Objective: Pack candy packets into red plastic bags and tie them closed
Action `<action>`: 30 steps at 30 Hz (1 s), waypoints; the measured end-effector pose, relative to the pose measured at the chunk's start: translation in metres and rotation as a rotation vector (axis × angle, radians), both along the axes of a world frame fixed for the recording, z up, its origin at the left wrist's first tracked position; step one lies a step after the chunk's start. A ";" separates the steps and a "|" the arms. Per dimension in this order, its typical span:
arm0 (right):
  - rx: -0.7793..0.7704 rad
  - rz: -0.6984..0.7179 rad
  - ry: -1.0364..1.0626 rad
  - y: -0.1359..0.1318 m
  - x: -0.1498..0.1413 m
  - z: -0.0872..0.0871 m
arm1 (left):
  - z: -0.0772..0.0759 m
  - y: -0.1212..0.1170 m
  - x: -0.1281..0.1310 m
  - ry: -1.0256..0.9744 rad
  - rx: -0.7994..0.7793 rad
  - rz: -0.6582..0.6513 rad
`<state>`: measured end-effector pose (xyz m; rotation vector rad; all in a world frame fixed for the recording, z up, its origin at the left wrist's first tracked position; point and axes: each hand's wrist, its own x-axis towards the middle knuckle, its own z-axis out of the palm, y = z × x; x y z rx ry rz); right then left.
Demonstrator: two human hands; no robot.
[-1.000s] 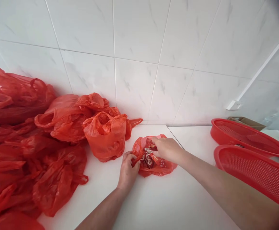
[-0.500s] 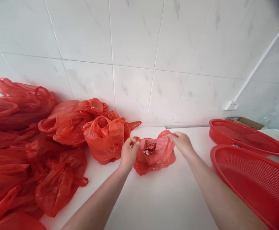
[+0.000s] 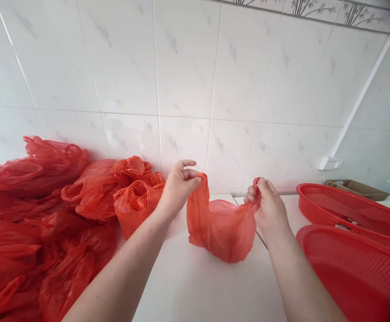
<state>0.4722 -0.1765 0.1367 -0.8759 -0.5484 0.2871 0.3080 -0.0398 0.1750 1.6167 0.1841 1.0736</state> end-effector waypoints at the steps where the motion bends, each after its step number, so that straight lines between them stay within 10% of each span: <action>1: -0.003 0.064 0.016 0.001 -0.006 -0.003 | 0.000 -0.003 -0.002 0.069 0.101 0.065; 5: -0.185 0.165 -0.117 0.002 -0.036 -0.011 | -0.001 -0.016 -0.004 0.228 0.314 0.231; 9: -0.480 0.311 -0.409 0.002 -0.057 -0.013 | -0.008 -0.030 0.000 0.202 0.239 -0.073; 18: -0.506 0.299 -0.308 0.010 -0.037 -0.040 | -0.079 -0.027 0.014 0.209 0.591 0.083; 23: -0.517 0.461 -0.355 -0.002 -0.022 -0.038 | -0.095 -0.023 0.024 0.199 0.337 0.144; 30: -0.609 0.510 -0.521 -0.010 -0.014 -0.040 | -0.100 -0.027 0.022 0.213 -0.145 -0.162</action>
